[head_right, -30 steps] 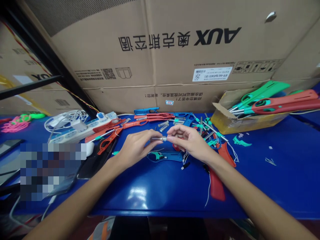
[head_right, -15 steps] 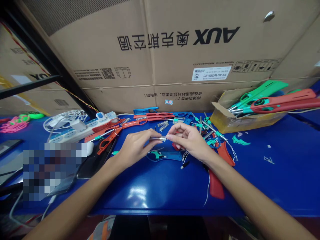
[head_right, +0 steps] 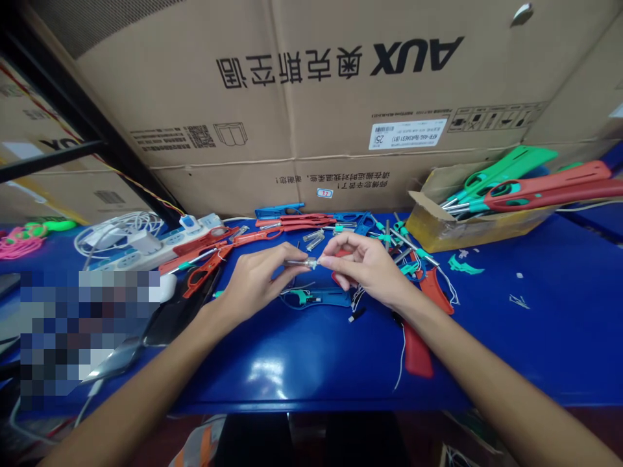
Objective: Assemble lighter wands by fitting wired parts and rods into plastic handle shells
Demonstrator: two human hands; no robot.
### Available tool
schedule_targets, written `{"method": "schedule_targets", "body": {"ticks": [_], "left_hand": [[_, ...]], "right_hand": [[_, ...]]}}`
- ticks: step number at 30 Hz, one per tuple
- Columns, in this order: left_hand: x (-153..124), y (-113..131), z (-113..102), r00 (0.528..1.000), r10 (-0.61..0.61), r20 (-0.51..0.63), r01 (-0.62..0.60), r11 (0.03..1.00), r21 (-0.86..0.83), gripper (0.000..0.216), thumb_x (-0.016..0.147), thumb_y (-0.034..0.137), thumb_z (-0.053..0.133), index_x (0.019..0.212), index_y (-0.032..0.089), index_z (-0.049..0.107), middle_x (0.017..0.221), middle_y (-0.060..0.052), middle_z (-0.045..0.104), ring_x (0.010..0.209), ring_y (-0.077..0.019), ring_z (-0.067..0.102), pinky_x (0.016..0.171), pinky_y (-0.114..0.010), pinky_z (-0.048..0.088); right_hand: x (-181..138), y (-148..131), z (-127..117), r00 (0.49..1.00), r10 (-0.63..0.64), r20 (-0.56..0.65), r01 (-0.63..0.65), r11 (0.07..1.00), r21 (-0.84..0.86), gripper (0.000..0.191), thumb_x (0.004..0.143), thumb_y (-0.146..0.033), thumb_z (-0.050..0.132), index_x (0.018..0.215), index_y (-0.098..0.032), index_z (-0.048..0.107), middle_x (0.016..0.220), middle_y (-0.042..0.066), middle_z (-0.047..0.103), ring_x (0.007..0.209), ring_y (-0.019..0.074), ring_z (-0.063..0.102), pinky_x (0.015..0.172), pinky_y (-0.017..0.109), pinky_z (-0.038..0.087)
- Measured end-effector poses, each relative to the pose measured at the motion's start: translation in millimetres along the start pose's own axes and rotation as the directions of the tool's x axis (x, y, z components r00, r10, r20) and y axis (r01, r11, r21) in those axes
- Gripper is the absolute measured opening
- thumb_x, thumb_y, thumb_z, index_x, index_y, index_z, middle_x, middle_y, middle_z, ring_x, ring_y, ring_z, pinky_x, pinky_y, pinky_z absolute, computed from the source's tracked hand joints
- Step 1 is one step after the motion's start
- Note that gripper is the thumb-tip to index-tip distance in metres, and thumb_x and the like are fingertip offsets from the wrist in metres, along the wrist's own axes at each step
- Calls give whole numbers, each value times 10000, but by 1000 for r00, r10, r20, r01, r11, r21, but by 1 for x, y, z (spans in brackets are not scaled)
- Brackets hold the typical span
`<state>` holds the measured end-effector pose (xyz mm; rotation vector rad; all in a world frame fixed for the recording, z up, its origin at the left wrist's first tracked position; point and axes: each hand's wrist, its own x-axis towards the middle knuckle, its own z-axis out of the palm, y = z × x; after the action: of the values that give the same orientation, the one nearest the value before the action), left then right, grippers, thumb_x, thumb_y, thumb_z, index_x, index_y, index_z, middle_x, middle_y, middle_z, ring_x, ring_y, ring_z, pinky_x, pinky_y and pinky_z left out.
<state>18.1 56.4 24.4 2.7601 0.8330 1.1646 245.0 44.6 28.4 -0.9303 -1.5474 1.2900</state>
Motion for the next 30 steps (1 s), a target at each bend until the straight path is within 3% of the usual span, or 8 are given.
{"method": "schedule_targets", "body": {"ticks": [7,12,21,30], "left_hand": [[-2,2,1,1000,-29,2,29,998,-59,113,985,263,603,1056,178,620,1011,-22,724,918,-144,700,776,-260,552],[-3,1,2,1000,-23,17,24,997,-77,113,989,253,595,1072,181,622,1013,-28,720,915,-143,694,775,-267,554],[-2,5,0,1000,14,15,-13,996,-86,114,999,248,578,1089,191,620,1033,-33,721,948,-141,691,800,-268,555],[0,6,-1,1000,25,-2,-26,998,-52,99,1003,243,572,1077,189,611,1012,-29,729,920,-133,698,772,-251,544]], "right_hand": [[-2,-5,0,1000,0,-17,0,1000,-18,230,816,-304,779,861,-195,582,585,-53,577,455,68,515,441,217,360],[-1,-3,-4,1000,-14,13,15,993,-117,207,828,-346,767,928,-198,661,685,-30,603,527,70,510,484,225,393],[-2,-5,-6,996,19,84,-3,982,-190,195,860,-397,725,877,-204,698,665,-29,579,538,78,488,501,235,395],[-3,-9,-8,999,40,29,-33,976,-215,242,841,-433,733,888,-199,701,716,-2,611,553,92,498,526,251,426]]}}
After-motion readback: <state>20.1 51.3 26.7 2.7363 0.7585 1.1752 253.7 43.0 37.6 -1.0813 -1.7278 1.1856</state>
